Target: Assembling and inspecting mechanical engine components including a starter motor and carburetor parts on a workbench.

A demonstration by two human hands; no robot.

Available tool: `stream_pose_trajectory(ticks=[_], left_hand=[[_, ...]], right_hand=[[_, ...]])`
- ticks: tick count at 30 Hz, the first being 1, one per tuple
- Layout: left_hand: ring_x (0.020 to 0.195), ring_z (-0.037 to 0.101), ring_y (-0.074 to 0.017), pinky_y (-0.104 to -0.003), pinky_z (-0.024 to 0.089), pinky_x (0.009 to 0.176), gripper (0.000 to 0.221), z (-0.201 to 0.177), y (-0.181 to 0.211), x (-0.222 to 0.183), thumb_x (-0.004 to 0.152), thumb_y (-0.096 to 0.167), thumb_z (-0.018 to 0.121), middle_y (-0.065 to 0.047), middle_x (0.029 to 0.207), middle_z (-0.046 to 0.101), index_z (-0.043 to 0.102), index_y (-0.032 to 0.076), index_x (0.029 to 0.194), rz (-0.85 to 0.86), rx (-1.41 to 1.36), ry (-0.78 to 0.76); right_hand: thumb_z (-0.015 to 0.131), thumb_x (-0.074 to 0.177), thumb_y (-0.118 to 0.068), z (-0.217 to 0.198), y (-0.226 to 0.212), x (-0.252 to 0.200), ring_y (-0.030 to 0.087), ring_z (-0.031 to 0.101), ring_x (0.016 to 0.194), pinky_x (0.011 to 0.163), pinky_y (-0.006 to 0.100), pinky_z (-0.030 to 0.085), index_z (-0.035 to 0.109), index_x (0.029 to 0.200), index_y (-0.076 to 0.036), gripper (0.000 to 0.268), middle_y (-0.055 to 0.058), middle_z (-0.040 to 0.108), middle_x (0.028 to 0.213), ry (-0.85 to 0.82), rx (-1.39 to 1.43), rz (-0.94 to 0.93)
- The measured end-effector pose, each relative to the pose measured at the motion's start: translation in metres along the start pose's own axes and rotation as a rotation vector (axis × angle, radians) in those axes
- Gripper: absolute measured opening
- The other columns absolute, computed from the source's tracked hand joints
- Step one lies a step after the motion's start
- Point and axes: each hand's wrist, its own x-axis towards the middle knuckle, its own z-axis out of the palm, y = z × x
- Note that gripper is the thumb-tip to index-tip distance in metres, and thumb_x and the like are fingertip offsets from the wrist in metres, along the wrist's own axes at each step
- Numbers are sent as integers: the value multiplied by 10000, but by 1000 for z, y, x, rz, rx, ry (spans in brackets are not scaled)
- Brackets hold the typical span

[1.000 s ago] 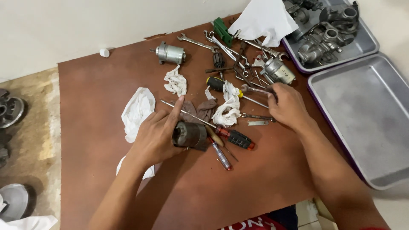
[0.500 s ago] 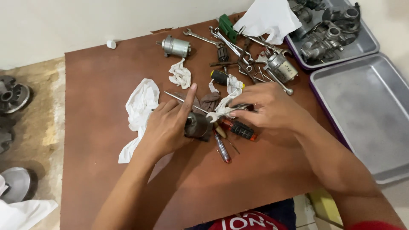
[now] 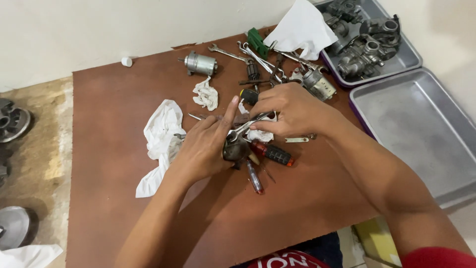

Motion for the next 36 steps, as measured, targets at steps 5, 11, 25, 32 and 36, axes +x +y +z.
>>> stream_pose_trajectory(ticks=[5,11,25,32,36], left_hand=[[1071,606,-361,-399,476,945,1540,-5,2,6,463,260,988,-159,1097,720,29,42,1648,-15,-80,-9],[1002,598,-348,-382,482,923,1555,3,5,17,433,263,980,-143,1102,713,35,61,1652,3,-179,34],[1081,564,-392,-415,465,987,1449,5,1,25,492,152,914,-196,1189,710,45,9,1644,-23,-390,-89],[1137,552,-364,-427,474,997,1404,11,-8,23,515,148,880,-160,1216,698,65,56,1653,-48,-483,-117],[1192,545,-425,-518,478,972,1380,-1,-1,25,543,132,874,-216,1262,607,60,108,1657,-87,-514,-185]], right_hand=[[773,883,-194,-14,3,-3,233,661,588,586,327,506,782,945,-85,126,79,710,705,-84,72,105],[767,892,-177,-8,3,-32,223,663,597,564,316,483,781,1016,-61,170,91,702,725,-7,72,142],[817,868,-205,16,52,-60,220,659,722,732,368,441,832,1010,-198,144,56,733,785,43,293,228],[805,876,-213,5,53,-45,247,638,809,799,396,422,820,1062,-168,192,110,736,844,-67,308,282],[785,891,-261,-4,50,-31,222,608,827,807,384,406,815,1083,-201,204,100,749,927,-210,278,345]])
